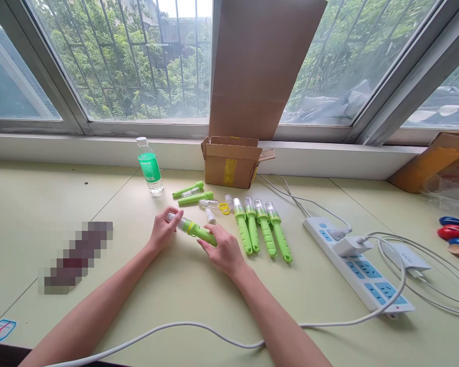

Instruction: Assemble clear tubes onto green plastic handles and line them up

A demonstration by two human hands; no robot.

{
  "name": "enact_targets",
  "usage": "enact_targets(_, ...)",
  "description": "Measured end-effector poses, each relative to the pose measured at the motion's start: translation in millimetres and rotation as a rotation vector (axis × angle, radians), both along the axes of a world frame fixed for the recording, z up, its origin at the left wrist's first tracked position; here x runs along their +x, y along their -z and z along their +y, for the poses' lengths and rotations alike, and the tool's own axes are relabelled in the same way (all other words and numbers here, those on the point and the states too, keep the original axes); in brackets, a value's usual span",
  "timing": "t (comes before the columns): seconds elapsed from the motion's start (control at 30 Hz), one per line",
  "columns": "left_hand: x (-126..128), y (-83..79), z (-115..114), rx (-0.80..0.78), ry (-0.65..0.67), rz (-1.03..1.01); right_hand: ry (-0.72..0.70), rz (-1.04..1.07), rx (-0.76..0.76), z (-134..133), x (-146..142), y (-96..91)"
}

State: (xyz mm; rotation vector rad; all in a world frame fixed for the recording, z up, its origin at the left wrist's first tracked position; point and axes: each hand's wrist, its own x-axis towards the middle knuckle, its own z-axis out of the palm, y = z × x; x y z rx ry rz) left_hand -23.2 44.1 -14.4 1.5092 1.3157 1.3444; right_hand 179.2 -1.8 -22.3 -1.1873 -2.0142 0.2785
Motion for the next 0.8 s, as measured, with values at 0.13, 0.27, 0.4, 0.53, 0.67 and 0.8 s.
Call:
enact_targets(0.13, -0.2, 0.3, -0.1, 0.005, -0.003, 0.002, 0.04, -0.003, -0.023, -0.3, 0.3, -0.5)
enact_targets(0.27, 0.1, 0.4, -0.2, 0.013, -0.003, 0.017, 0.053, -0.035, -0.024, -1.0, 0.9, -0.4)
enact_targets(0.4, 0.4, 0.6, -0.4, 0.013, 0.0, 0.026, 0.034, -0.041, -0.029, -0.4, 1.0, 0.5)
enact_targets(0.53, 0.2, 0.6, -0.3, 0.008, 0.001, 0.03, 0.045, -0.023, -0.047, -0.4, 1.1, 0.5)
enact_targets(0.67, 0.2, 0.6, -0.2, 0.009, 0.005, 0.029, 0.063, -0.054, -0.039, -0.9, 1.6, -0.1)
enact_targets(0.8, 0.5, 1.5, -0.2, 0.012, 0.012, 0.031, 0.044, -0.055, -0.047, -1.0, 1.5, -1.5)
